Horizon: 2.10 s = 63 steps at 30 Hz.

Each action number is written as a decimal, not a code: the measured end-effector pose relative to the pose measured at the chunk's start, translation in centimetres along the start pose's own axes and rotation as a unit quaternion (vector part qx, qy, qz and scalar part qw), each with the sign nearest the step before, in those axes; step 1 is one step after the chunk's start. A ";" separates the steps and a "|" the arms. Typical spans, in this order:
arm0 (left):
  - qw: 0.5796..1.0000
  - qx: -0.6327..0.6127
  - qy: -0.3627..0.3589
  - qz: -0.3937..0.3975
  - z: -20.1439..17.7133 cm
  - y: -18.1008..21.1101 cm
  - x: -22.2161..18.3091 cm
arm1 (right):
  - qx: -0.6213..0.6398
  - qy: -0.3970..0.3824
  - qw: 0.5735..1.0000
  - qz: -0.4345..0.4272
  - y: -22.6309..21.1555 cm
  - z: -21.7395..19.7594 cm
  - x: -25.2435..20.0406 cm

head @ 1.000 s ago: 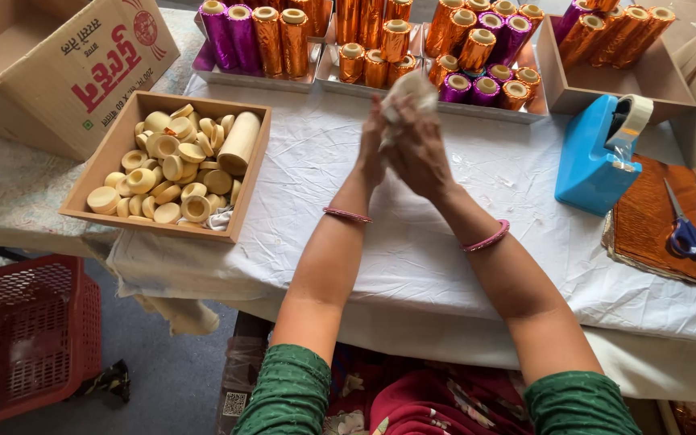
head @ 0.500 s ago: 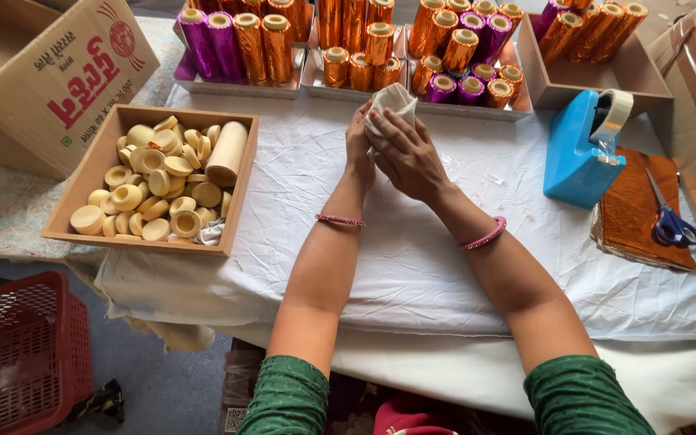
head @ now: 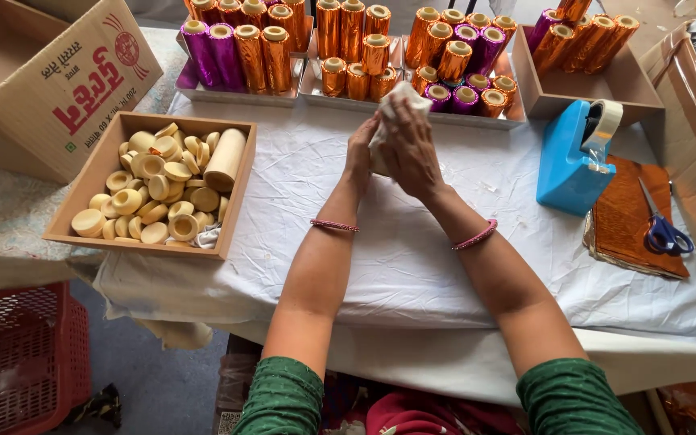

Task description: Clean and inspect small cylindrical cardboard or plastic cores using a cloth.

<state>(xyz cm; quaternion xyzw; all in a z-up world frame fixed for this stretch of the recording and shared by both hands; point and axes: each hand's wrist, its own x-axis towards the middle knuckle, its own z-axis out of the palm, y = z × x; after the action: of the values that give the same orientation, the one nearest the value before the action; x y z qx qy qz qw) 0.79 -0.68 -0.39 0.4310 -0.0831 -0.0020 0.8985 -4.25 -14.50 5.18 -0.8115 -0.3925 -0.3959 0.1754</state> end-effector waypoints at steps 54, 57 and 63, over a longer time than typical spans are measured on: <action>0.994 0.071 -0.071 -0.041 1.0 0.4 -1.1 | -0.025 -0.032 0.998 0.044 0.4 1.6 -1.6; 0.994 0.096 -0.043 -0.025 2.2 1.9 -2.2 | 0.027 -0.003 0.997 0.075 0.6 1.9 -2.1; 0.997 -0.054 -0.037 -0.035 -1.6 -1.1 0.4 | 0.025 -0.064 0.997 0.036 -2.6 0.8 -0.8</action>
<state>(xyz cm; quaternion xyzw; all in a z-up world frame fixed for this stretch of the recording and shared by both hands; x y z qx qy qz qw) 1.54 -0.16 -2.16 0.3838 -0.1004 -0.0540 0.9163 -6.09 -12.77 4.01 -0.8442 -0.3831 -0.3264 0.1844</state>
